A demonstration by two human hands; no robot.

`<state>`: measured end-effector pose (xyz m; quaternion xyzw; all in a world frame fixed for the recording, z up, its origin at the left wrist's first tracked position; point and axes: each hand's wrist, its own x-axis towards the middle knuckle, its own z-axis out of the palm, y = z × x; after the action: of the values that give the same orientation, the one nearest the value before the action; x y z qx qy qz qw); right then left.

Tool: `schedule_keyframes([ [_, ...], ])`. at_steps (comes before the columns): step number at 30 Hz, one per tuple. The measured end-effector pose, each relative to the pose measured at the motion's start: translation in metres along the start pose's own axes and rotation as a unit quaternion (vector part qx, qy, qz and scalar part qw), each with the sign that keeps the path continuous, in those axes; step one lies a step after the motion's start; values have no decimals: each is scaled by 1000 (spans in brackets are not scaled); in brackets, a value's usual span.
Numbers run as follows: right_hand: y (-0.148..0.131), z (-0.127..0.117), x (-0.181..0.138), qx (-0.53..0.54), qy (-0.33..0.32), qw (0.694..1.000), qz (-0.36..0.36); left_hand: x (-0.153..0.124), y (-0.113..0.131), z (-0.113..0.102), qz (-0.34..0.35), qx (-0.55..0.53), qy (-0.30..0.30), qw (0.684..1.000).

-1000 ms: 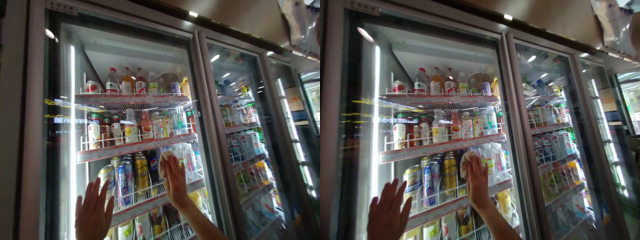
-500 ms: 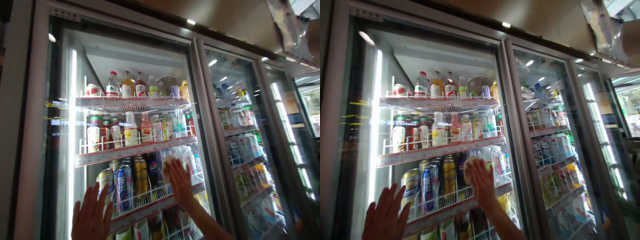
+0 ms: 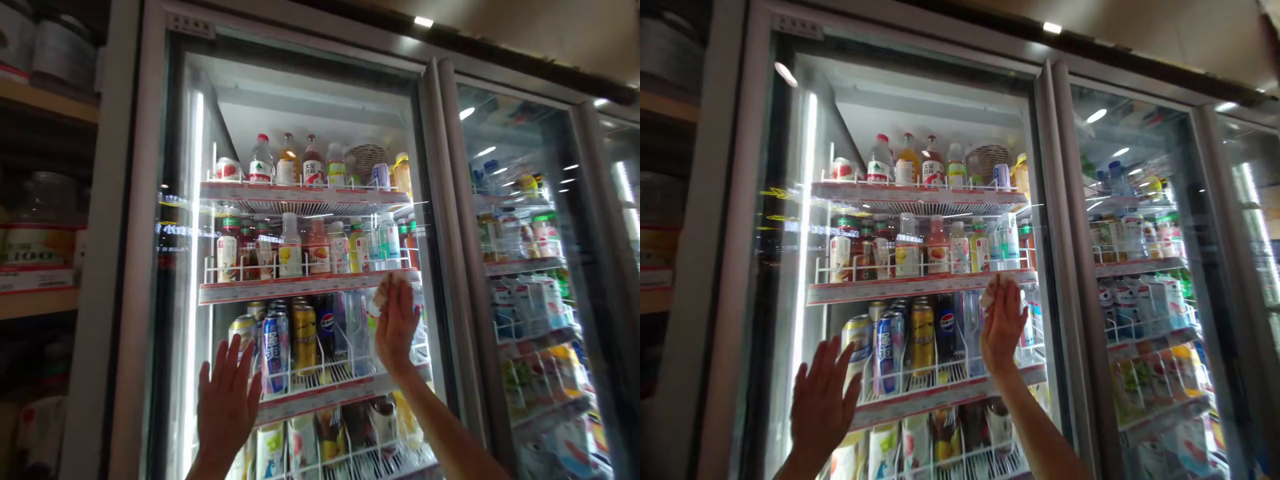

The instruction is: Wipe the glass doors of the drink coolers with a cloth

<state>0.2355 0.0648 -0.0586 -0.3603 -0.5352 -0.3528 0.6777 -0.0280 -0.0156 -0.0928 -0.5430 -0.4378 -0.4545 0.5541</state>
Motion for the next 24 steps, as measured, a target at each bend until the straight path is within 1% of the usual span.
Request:
schedule_keyframes([
  [1,-5,1,-1,17,-25,999,-33,-1,-1,1,1,1,-1,1000],
  [2,-13,2,-4,45,-57,993,-92,-1,-1,1,0,0,-2,1000],
  [3,-24,2,-6,74,-87,981,-156,0,-2,1,0,-2,-6,1000],
  [4,-34,3,-8,95,-104,969,-201,0,-2,1,0,-5,-9,1000],
  [5,-44,4,-7,105,-105,965,-215,1,-2,0,3,-9,-13,1000],
  [6,-54,5,-5,104,-94,969,-202,3,-2,-2,7,-15,-18,1000],
  [8,-70,9,0,90,-72,983,-140,4,-2,-10,4,-38,-30,999],
  [9,-78,11,0,92,-69,985,-130,3,-2,-16,-11,-56,-36,998],
  [10,-86,13,-5,103,-73,981,-146,0,-1,-23,-38,-76,-42,996],
  [12,-103,11,-28,137,-102,962,-214,-11,-1,-37,-105,-109,-59,987],
  [14,-117,4,-60,164,-138,933,-290,-30,-3,-51,-146,-118,-77,979],
  [16,-127,-3,-81,185,-167,896,-368,-49,-10,-61,-142,-107,-102,979],
  [17,-130,-3,-84,194,-172,876,-406,-58,-15,-64,-135,-101,-111,979],
  [18,-134,-2,-78,203,-169,861,-435,-64,-21,-67,-130,-95,-118,980],
  [19,-138,3,-67,204,-159,858,-444,-69,-29,-68,-134,-92,-118,980],
  [20,-143,11,-50,198,-146,870,-428,-71,-37,-69,-148,-91,-114,978],
  [22,-157,27,-12,171,-123,913,-349,-69,-52,-71,-188,-99,-92,973],
  [23,-165,34,4,156,-123,930,-308,-66,-59,-71,-205,-105,-82,970],
  [24,-173,38,14,144,-135,939,-282,-63,-65,-71,-215,-112,-74,967],
])
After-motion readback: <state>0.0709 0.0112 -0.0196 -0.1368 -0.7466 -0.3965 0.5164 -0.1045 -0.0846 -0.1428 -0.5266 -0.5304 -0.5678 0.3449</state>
